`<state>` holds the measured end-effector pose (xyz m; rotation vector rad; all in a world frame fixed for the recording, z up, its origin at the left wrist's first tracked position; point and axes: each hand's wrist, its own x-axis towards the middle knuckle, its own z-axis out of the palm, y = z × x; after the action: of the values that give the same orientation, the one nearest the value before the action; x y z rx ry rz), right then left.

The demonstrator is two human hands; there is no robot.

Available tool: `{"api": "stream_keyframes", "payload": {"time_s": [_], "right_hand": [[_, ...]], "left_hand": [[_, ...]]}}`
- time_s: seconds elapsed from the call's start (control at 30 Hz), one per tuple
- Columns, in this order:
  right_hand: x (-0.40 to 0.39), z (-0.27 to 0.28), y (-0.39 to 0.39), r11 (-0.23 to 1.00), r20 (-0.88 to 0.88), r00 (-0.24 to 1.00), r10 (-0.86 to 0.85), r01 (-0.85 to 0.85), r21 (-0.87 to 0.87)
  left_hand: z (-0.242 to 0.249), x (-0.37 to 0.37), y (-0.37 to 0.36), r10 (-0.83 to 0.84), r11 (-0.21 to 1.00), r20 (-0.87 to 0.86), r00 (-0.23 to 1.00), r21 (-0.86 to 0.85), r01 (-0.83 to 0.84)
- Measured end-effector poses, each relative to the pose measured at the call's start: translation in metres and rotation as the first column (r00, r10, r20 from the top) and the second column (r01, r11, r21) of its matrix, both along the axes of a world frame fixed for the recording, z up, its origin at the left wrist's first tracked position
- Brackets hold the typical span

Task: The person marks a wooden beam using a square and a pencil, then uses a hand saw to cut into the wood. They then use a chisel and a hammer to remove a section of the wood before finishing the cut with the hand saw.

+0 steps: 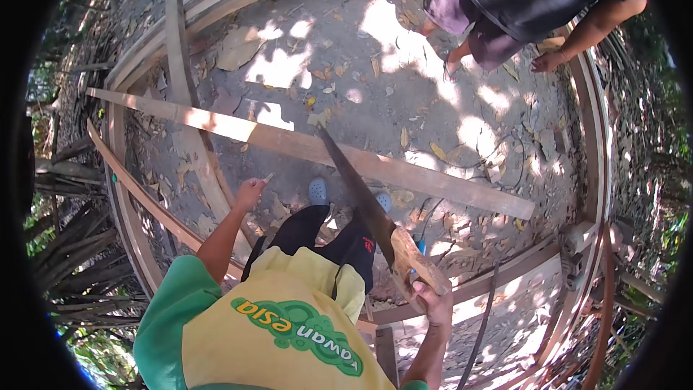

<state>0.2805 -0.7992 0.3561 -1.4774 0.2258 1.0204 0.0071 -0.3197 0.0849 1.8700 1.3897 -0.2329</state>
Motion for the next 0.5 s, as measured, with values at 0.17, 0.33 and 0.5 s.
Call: {"api": "stream_keyframes", "payload": {"time_s": [0.17, 0.33, 0.5], "right_hand": [[0.000, -0.027, 0.015, 0.988, 0.052, 0.988, -0.148, 0.145, 0.044], [0.041, -0.054, -0.009, 1.000, 0.098, 0.995, 0.004, -0.004, -0.007], [0.054, -0.058, -0.022, 0.999, 0.094, 0.995, 0.028, -0.026, -0.027]], "left_hand": [[0.004, 0.047, -0.090, 0.078, 0.997, 0.070, 0.995, -0.021, -0.077], [-0.001, 0.119, -0.179, 0.024, 1.000, 0.060, 0.998, 0.005, -0.024], [0.006, 0.178, -0.198, -0.119, 0.958, 0.168, 0.979, 0.278, 0.069]]}}
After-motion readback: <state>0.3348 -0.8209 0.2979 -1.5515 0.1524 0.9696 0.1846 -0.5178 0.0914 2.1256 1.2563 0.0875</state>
